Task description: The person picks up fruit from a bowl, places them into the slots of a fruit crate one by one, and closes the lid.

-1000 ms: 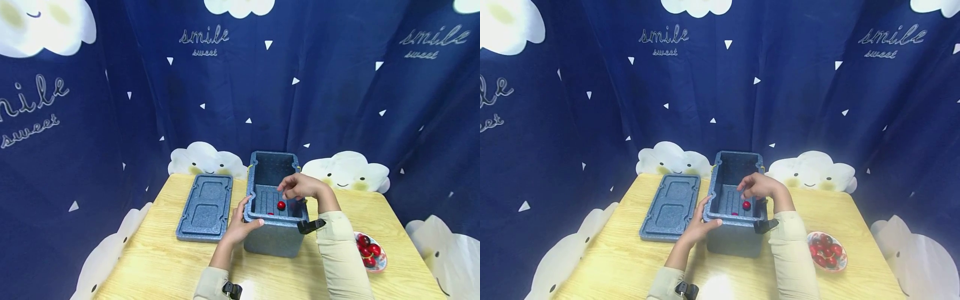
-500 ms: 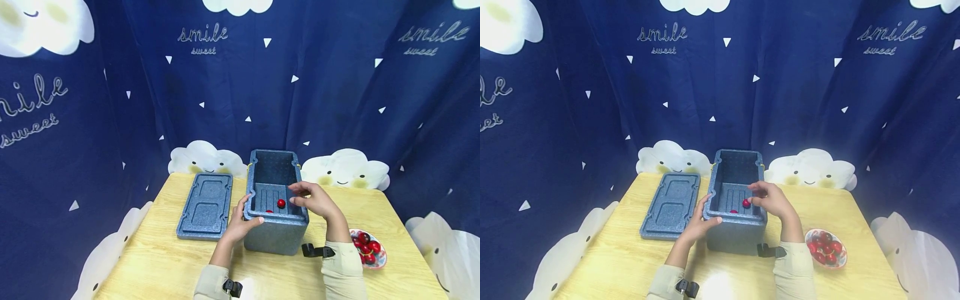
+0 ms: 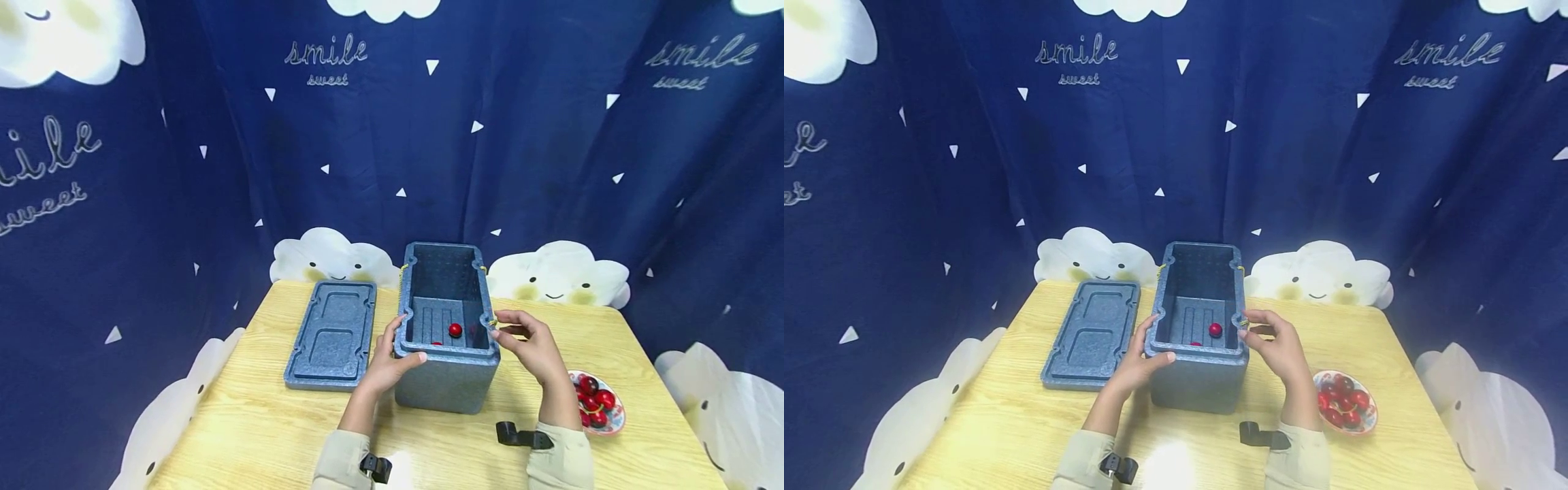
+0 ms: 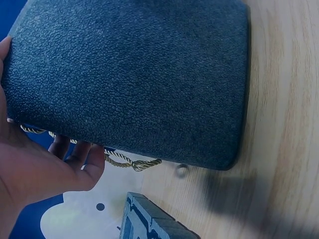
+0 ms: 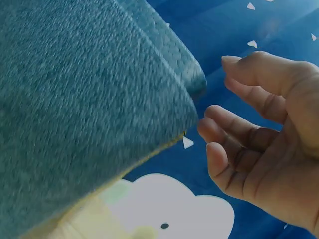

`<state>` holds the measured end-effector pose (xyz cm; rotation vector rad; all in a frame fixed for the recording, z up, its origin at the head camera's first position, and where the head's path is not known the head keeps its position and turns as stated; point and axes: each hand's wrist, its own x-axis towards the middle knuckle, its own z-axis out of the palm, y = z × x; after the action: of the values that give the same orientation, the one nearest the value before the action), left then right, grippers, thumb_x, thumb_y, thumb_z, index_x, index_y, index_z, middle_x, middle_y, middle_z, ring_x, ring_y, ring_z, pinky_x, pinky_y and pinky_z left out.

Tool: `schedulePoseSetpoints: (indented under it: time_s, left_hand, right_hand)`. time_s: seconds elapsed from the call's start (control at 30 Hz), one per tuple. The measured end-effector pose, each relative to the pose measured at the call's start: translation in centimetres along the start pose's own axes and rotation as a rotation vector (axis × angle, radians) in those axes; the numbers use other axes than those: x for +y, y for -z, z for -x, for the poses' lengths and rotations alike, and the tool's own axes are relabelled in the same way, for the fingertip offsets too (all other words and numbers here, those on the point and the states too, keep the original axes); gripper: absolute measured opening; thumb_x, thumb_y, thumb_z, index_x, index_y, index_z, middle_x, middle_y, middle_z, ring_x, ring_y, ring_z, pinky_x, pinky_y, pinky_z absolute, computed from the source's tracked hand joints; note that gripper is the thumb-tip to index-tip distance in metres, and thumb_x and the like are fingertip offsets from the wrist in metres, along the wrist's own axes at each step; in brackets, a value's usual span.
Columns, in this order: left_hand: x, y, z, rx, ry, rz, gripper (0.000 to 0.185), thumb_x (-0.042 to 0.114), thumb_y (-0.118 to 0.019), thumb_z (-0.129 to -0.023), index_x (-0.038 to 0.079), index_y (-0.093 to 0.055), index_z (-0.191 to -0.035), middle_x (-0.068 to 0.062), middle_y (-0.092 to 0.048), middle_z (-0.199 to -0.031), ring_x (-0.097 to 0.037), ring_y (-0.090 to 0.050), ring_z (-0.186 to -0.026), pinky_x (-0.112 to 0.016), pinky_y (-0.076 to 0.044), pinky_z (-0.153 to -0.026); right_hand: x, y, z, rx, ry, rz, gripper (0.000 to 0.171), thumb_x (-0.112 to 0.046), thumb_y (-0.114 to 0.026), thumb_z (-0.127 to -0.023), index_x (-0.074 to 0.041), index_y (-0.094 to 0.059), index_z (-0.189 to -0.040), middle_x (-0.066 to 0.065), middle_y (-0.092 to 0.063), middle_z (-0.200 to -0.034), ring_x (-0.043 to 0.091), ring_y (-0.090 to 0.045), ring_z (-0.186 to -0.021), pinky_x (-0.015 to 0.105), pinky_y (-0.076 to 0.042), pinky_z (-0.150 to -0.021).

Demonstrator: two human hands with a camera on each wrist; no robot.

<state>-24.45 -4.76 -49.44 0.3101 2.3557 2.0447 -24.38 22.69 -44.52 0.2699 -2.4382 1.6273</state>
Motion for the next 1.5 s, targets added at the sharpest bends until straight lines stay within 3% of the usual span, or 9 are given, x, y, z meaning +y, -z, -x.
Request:
schedulePoseSetpoints:
  time_s: [0.3, 0.57, 0.67, 1.0, 1.07, 1.23, 1.33, 1.43, 1.5]
  left_hand:
    - [-2.3, -0.1, -0.8, 0.009, 0.022, -0.018, 0.085, 0.025, -0.078, -0.071, 0.034, -0.032, -0.142, -0.014, -0.033, -0.126, -0.028, -0.033, -0.114, -0.050, -0.028, -0.094]
    - [-0.3, 0.2, -0.2, -0.018, -0.020, 0.032, 0.083, 0.012, -0.076, -0.073, 0.016, -0.031, -0.143, -0.018, -0.033, -0.123, -0.030, -0.032, -0.113, -0.049, -0.028, -0.093]
    - [-0.3, 0.2, -0.1, -0.019, -0.019, 0.026, 0.082, 0.012, -0.076, -0.073, 0.016, -0.032, -0.143, -0.018, -0.033, -0.124, -0.030, -0.031, -0.113, -0.049, -0.028, -0.094]
    - [-2.2, -0.1, -0.7, -0.004, -0.021, 0.012, 0.084, 0.028, -0.079, -0.070, 0.032, -0.033, -0.141, -0.015, -0.032, -0.126, -0.027, -0.031, -0.115, -0.048, -0.027, -0.095]
    - [-2.3, -0.1, -0.8, -0.007, -0.009, 0.010, 0.084, 0.028, -0.078, -0.070, 0.034, -0.033, -0.141, -0.015, -0.032, -0.127, -0.027, -0.030, -0.116, -0.048, -0.027, -0.095]
    - [-2.1, 0.0, -0.8, -0.024, -0.002, 0.001, 0.084, 0.022, -0.077, -0.074, 0.029, -0.031, -0.143, -0.018, -0.029, -0.130, -0.029, -0.028, -0.118, -0.050, -0.027, -0.095]
    - [-0.6, 0.2, -0.2, -0.036, -0.016, -0.002, 0.082, 0.017, -0.075, -0.075, 0.019, -0.030, -0.144, -0.022, -0.028, -0.130, -0.033, -0.028, -0.118, -0.054, -0.027, -0.095]
    - [0.6, 0.3, 0.3, -0.045, -0.019, -0.001, 0.081, 0.015, -0.073, -0.075, 0.014, -0.030, -0.143, -0.024, -0.028, -0.129, -0.036, -0.028, -0.118, -0.057, -0.026, -0.094]
    - [-0.1, 0.2, 0.1, -0.044, -0.021, -0.004, 0.082, 0.019, -0.074, -0.075, 0.018, -0.029, -0.144, -0.023, -0.027, -0.131, -0.035, -0.027, -0.119, -0.058, -0.026, -0.094]
  right_hand:
    - [1.7, 0.8, 1.9, 0.068, -0.107, -0.018, 0.038, -0.014, -0.069, -0.085, 0.000, -0.057, -0.119, 0.013, -0.056, -0.112, 0.017, -0.057, -0.092, 0.025, -0.049, -0.071]
    - [4.0, 1.6, 3.3, 0.122, -0.117, -0.061, 0.039, -0.014, -0.068, -0.086, 0.003, -0.056, -0.119, 0.020, -0.054, -0.115, 0.008, -0.057, -0.089, 0.022, -0.049, -0.071]
    - [4.8, 1.9, 3.9, 0.136, -0.136, -0.055, 0.041, -0.016, -0.068, -0.086, 0.003, -0.055, -0.120, 0.020, -0.054, -0.114, 0.007, -0.057, -0.088, 0.021, -0.048, -0.071]
    - [6.0, 3.4, 5.7, 0.241, -0.167, -0.144, 0.032, -0.009, -0.070, -0.084, -0.004, -0.061, -0.114, -0.008, -0.061, -0.097, 0.003, -0.058, -0.082, 0.016, -0.047, -0.068]
    - [7.8, 4.1, 5.9, 0.265, -0.142, -0.200, 0.033, -0.008, -0.070, -0.083, -0.004, -0.061, -0.114, -0.006, -0.062, -0.097, 0.004, -0.059, -0.082, 0.016, -0.047, -0.066]
    - [13.0, 5.9, 6.3, 0.310, -0.195, -0.153, 0.043, -0.020, -0.074, -0.081, -0.009, -0.060, -0.120, -0.004, -0.063, -0.102, 0.005, -0.058, -0.087, 0.017, -0.048, -0.066]
    - [14.7, 6.6, 6.7, 0.337, -0.247, -0.129, 0.042, -0.021, -0.074, -0.081, -0.012, -0.061, -0.120, -0.005, -0.063, -0.101, 0.004, -0.058, -0.086, 0.018, -0.049, -0.065]
    - [13.8, 7.0, 7.2, 0.363, -0.306, -0.147, 0.039, -0.018, -0.073, -0.082, -0.012, -0.061, -0.119, -0.010, -0.064, -0.095, 0.002, -0.058, -0.083, 0.020, -0.048, -0.062]
    - [11.6, 7.0, 7.7, 0.365, -0.363, -0.144, 0.037, -0.019, -0.072, -0.082, -0.012, -0.061, -0.117, -0.014, -0.063, -0.091, 0.001, -0.058, -0.080, 0.020, -0.048, -0.062]
